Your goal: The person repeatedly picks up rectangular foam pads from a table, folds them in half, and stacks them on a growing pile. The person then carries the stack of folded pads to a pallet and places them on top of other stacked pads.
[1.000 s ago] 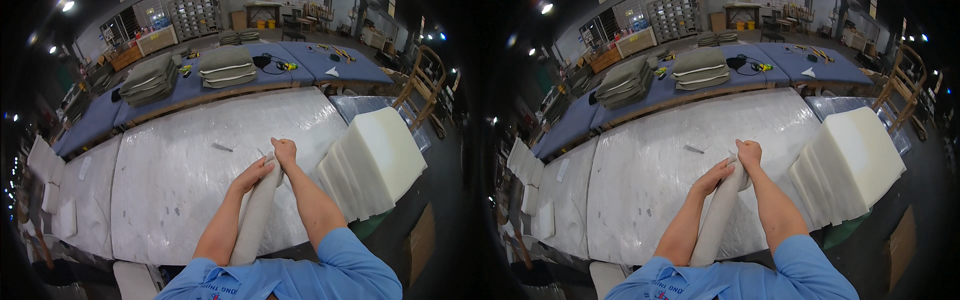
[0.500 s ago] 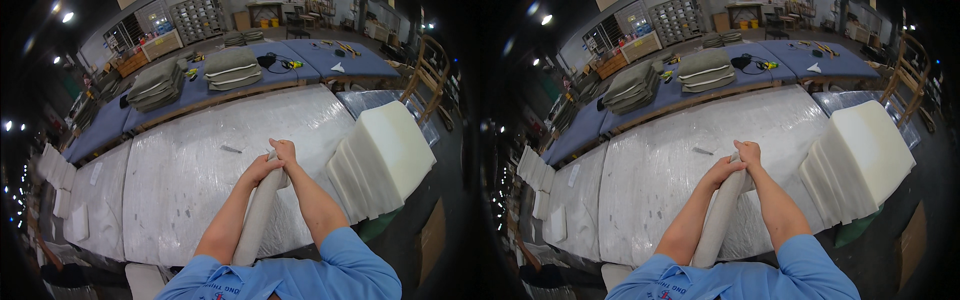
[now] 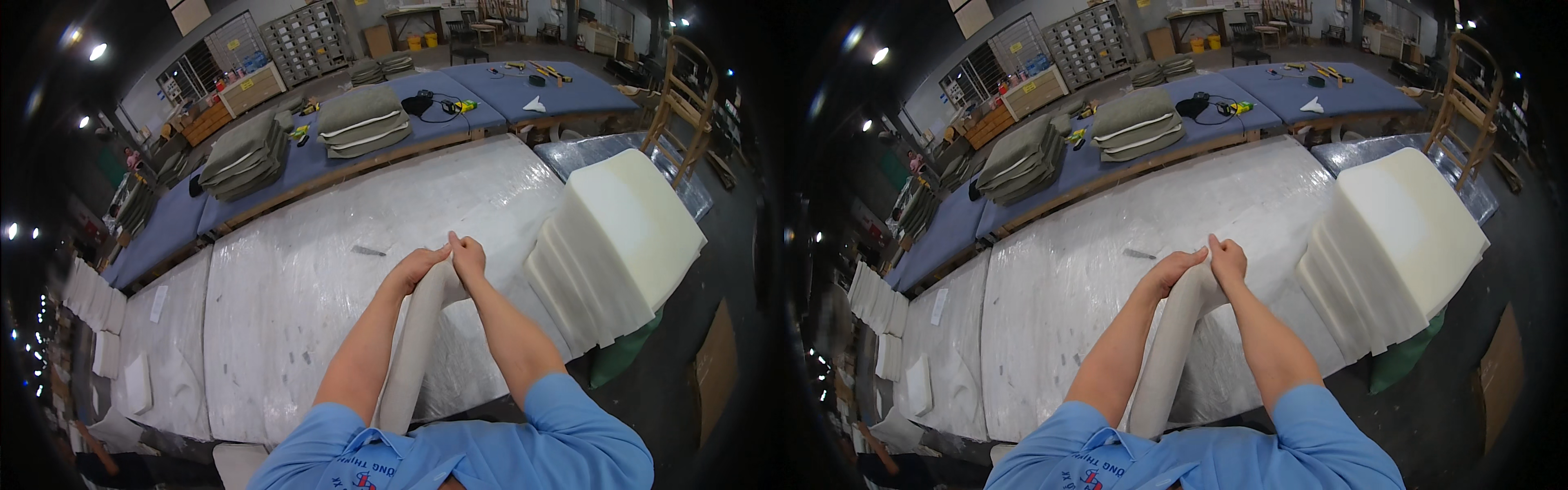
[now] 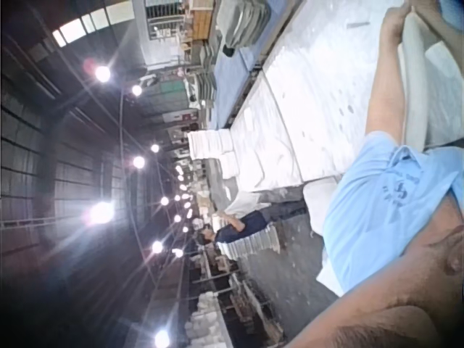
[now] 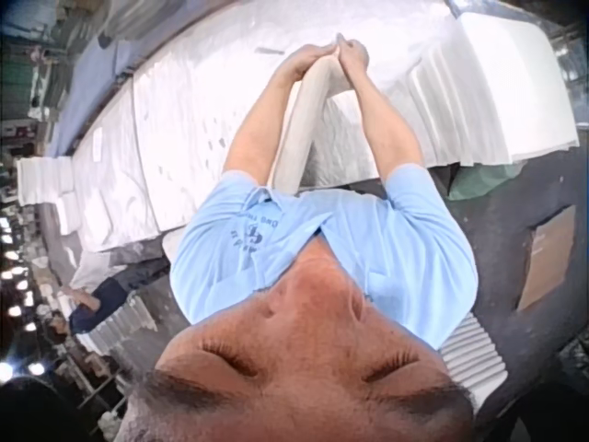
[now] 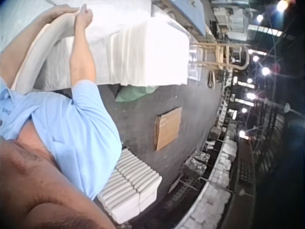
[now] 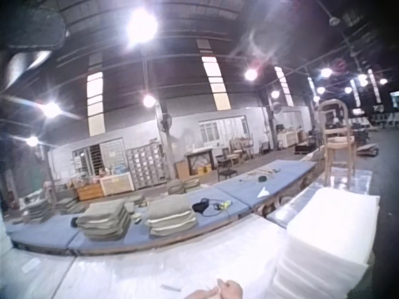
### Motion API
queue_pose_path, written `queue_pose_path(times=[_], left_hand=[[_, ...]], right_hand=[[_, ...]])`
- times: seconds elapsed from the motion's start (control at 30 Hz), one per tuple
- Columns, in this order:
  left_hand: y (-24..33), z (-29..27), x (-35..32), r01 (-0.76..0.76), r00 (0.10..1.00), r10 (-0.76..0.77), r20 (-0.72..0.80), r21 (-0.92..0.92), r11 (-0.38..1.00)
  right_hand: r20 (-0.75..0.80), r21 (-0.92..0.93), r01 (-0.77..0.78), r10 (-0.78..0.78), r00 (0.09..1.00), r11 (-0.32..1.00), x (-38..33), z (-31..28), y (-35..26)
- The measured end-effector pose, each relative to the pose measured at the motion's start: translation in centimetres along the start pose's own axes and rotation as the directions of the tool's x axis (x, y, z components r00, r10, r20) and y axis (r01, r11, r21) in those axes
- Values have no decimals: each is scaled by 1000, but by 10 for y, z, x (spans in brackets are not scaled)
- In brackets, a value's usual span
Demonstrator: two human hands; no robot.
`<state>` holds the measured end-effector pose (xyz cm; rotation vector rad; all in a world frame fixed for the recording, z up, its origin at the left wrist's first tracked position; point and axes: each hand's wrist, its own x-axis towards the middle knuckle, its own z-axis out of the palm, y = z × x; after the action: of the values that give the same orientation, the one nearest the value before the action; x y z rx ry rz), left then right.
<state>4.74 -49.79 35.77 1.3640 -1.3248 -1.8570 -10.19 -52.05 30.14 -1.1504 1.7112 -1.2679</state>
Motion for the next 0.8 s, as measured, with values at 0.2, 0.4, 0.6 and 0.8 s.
queue_pose_path(times=[0.2,0.4,0.6,0.8], left_hand=[[-11,1,13,54,987,-49,-155,30,998],[-107,-25,-27,-218,766,298,-570,205,954],[-162,-8,-216,-49,952,17,-306,-98,994],[-108,35,-349,-352,885,368,-286,108,930]], right_hand=[[-158,133,502,-482,862,855,-88,-42,-2],[424,395,852,-891,163,344,-217,-64,-61],[449,298,872,-863,232,389,-198,-56,-53],[410,340,865,-886,217,369,-199,4,-81]])
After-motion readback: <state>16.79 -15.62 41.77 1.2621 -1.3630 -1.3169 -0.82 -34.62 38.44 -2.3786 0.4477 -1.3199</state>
